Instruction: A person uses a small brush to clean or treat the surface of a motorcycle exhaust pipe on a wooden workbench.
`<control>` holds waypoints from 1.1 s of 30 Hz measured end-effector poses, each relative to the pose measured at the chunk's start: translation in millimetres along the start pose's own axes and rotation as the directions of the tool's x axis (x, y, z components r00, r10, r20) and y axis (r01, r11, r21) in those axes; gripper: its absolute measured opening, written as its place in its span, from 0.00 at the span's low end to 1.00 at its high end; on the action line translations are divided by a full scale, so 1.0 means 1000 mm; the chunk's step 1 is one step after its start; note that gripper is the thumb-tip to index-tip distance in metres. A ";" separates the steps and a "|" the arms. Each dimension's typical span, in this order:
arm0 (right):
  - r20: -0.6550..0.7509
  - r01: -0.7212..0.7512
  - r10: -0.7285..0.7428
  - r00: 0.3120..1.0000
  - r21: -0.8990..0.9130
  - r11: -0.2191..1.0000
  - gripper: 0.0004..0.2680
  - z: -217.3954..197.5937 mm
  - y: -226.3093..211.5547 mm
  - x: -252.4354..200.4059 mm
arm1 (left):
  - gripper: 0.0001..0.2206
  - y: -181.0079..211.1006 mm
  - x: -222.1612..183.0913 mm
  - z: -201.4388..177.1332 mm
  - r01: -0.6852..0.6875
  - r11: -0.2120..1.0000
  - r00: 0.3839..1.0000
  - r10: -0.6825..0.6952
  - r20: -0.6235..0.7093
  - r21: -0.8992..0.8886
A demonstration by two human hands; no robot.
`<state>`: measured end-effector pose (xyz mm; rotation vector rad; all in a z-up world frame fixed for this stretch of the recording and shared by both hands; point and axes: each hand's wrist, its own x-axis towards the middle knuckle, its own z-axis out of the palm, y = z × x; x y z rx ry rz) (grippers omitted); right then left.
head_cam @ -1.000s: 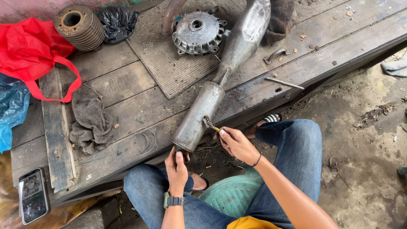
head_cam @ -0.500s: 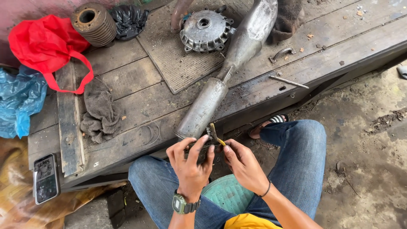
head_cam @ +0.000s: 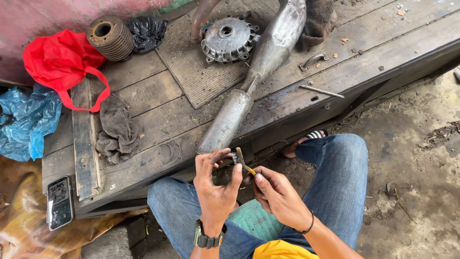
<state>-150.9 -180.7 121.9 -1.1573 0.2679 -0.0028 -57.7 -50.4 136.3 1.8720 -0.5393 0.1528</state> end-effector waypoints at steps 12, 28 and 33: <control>-0.194 0.030 -0.113 0.975 -0.386 0.922 0.11 0.010 -0.015 -0.013 | 0.06 0.006 0.000 -0.001 -0.407 0.758 0.876 0.482 -0.017 0.509; -0.255 0.049 -0.251 0.934 -0.604 0.795 0.12 0.019 -0.010 -0.017 | 0.05 -0.004 -0.010 0.008 -0.386 0.719 0.839 0.534 -0.104 0.578; -0.241 0.058 -0.276 0.930 -0.647 0.761 0.12 0.018 -0.008 -0.017 | 0.06 0.004 -0.011 0.012 -0.352 0.766 0.862 0.489 -0.133 0.538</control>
